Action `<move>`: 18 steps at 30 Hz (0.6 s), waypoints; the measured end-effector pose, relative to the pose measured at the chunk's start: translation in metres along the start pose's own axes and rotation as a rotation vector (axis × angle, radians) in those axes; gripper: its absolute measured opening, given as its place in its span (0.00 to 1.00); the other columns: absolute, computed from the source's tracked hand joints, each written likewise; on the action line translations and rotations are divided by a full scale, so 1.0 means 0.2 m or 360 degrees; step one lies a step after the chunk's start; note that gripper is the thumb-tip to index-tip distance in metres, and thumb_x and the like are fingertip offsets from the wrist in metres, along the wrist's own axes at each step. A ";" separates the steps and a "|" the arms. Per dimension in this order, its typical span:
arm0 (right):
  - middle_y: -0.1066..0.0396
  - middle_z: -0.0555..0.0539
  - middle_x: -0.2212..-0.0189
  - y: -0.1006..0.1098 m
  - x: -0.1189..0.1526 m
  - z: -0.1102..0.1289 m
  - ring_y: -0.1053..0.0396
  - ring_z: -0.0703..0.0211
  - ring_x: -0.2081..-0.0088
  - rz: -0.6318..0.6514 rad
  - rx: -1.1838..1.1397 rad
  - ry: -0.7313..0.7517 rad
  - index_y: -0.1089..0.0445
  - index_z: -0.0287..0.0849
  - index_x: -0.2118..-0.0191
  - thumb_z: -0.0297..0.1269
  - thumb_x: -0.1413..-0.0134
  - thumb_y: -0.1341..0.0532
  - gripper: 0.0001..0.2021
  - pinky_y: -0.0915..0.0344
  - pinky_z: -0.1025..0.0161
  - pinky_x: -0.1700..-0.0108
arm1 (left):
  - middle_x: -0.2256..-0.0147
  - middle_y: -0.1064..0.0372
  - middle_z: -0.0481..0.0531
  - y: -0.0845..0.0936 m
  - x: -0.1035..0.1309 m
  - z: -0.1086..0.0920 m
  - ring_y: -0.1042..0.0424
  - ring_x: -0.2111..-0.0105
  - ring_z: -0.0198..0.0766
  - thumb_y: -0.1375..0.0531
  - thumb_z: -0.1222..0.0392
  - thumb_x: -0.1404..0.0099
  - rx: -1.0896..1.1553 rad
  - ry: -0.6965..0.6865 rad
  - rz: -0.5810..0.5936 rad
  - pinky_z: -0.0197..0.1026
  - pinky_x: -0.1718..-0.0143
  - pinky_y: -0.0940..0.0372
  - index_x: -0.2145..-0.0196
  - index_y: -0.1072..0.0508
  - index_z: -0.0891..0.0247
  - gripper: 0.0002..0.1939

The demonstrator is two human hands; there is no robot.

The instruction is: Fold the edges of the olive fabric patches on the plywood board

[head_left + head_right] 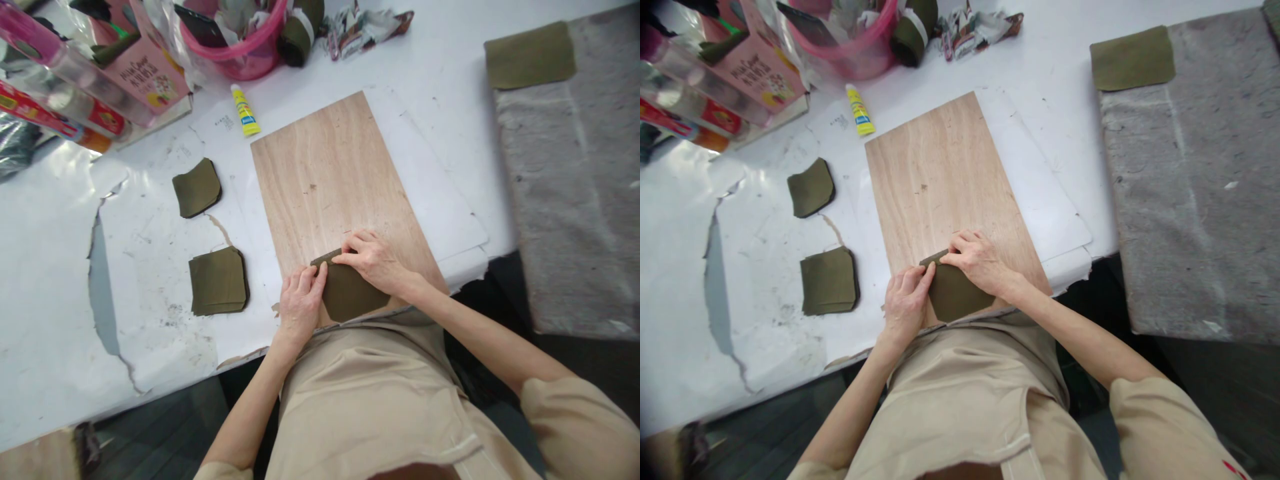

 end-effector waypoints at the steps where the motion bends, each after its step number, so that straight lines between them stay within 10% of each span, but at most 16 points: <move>1: 0.30 0.47 0.64 0.00 0.00 0.00 0.39 0.56 0.56 0.0002 0.0007 0.0001 0.23 0.46 0.57 0.31 0.35 0.44 0.11 0.45 0.58 0.53 | 0.52 0.31 0.62 0.00 0.00 0.00 0.34 0.47 0.48 0.48 0.66 0.29 -0.0007 0.0000 0.0023 0.48 0.50 0.37 0.39 0.36 0.62 0.22; 18: 0.30 0.46 0.64 0.08 0.04 -0.07 0.38 0.58 0.59 0.0049 -0.0074 -0.0028 0.24 0.45 0.58 0.34 0.34 0.45 0.12 0.43 0.59 0.54 | 0.54 0.31 0.61 -0.02 -0.04 -0.05 0.34 0.49 0.50 0.46 0.66 0.31 -0.0083 -0.0125 0.0227 0.50 0.50 0.38 0.37 0.41 0.66 0.25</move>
Point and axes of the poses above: each hand's wrist, its own x-axis away from the middle knuckle, its own y-axis out of the back of the hand, z = x × y, the point moved 8 cm from there along -x, towards the middle knuckle
